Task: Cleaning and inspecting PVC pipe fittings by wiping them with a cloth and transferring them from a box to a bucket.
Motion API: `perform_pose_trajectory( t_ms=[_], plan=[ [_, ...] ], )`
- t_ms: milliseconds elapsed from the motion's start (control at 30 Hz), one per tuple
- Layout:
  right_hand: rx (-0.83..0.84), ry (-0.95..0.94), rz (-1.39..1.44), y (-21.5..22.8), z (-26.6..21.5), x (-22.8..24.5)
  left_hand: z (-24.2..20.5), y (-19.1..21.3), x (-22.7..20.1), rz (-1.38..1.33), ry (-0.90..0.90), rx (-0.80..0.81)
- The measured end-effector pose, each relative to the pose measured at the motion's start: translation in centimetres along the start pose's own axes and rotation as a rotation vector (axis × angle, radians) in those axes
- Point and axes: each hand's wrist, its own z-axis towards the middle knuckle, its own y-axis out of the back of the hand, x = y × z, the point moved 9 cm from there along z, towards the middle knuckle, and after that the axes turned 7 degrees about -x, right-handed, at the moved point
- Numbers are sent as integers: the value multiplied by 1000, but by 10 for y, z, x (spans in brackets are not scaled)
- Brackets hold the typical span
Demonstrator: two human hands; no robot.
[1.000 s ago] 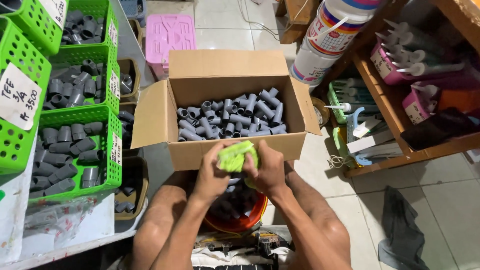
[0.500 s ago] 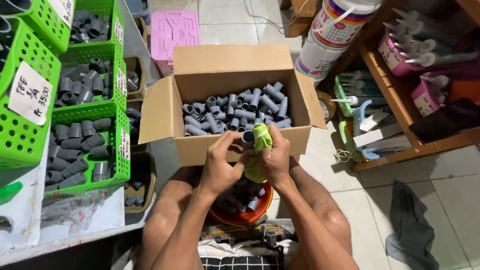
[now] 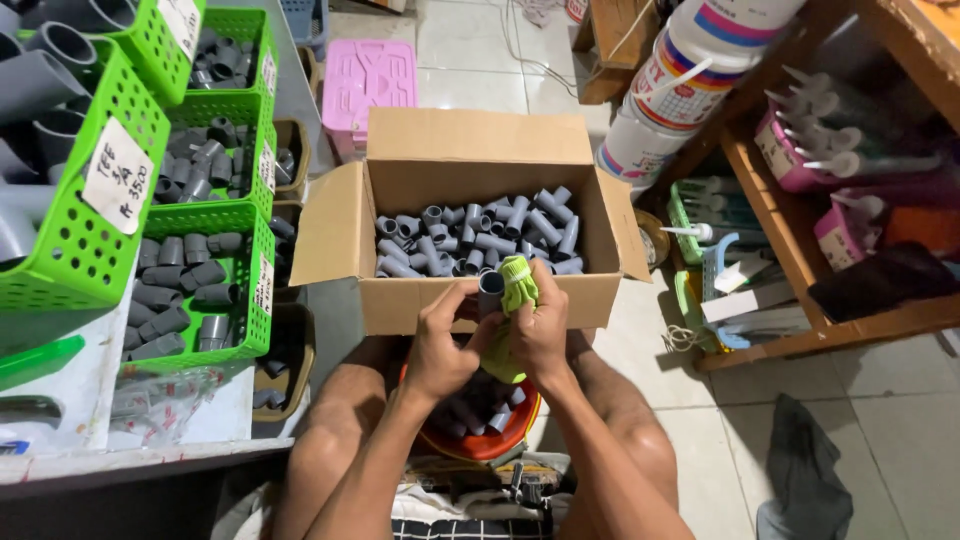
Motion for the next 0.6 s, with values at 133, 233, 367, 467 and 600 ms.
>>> perform_pose_trajectory(
  t_ms=[133,233,367,467,600],
  plan=[
    [2,36,-13,-3,2,-2,-1,0,3,31,-25,-16],
    [-8,60,-13,2,-2,19,-4,-2,-2,75,-57,-13],
    [8,-33,-42,9,-5,25,-9,-13,-3,71,17,19],
    [42,-1,-77,2,16,19,6,-12,2,57,59,10],
    [62,16,-19,-7,23,34,18,-6,-20,-13,22,-4]
  ],
)
